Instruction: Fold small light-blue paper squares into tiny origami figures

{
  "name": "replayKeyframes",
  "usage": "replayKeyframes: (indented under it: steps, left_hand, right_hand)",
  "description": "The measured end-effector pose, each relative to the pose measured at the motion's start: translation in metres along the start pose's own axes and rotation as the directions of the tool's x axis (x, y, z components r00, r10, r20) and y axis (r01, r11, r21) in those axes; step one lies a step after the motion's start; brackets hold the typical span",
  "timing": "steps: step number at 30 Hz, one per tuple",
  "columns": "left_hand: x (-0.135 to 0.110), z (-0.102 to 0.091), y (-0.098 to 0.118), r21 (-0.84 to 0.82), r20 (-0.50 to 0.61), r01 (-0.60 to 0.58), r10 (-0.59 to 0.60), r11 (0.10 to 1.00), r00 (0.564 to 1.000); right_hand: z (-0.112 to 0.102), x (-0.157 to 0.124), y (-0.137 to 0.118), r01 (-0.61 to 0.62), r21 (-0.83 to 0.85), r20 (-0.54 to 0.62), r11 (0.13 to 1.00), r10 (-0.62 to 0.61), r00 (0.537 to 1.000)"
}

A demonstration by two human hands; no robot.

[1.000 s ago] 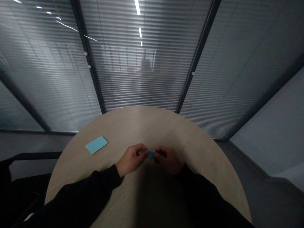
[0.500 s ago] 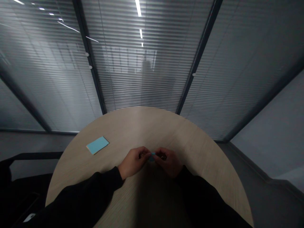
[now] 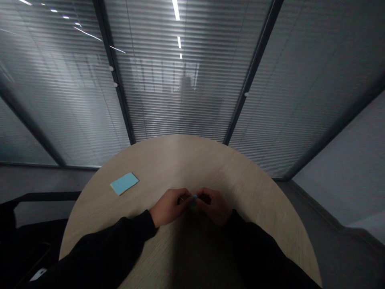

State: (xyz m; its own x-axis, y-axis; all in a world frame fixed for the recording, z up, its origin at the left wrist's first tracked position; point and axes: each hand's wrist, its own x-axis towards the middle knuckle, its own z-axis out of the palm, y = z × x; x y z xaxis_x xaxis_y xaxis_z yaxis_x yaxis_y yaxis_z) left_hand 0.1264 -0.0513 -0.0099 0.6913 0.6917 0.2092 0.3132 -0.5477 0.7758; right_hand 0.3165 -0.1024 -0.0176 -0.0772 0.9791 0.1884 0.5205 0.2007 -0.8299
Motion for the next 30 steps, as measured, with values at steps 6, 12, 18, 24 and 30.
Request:
replayKeyframes:
  steps: [6,12,18,24,30]
  left_hand:
    - [-0.001,-0.001,0.003,0.037,0.004,-0.018,0.018,0.999,1.0]
    - [0.0,0.002,0.0,0.059,-0.001,-0.008,0.008,0.998,1.0]
    - [-0.001,0.006,0.0,0.054,-0.07,0.043,-0.039,0.998,0.997]
    - [0.002,0.003,-0.002,0.031,-0.028,0.054,-0.053,0.998,0.998]
    - [0.003,-0.003,-0.001,0.046,-0.033,0.084,-0.082,0.995,0.996]
  right_hand:
    - [0.002,0.0,0.0,0.008,-0.006,-0.028,1.0,-0.008,1.0]
    - [0.003,0.0,0.0,0.016,-0.06,-0.055,0.998,-0.019,0.998]
    - [0.009,-0.001,-0.007,0.039,-0.083,-0.096,0.996,-0.047,0.994]
    - [0.008,0.0,-0.009,0.023,-0.075,-0.081,0.997,-0.029,0.996]
    - [0.003,0.001,-0.004,-0.006,-0.077,-0.116,0.997,-0.003,0.993]
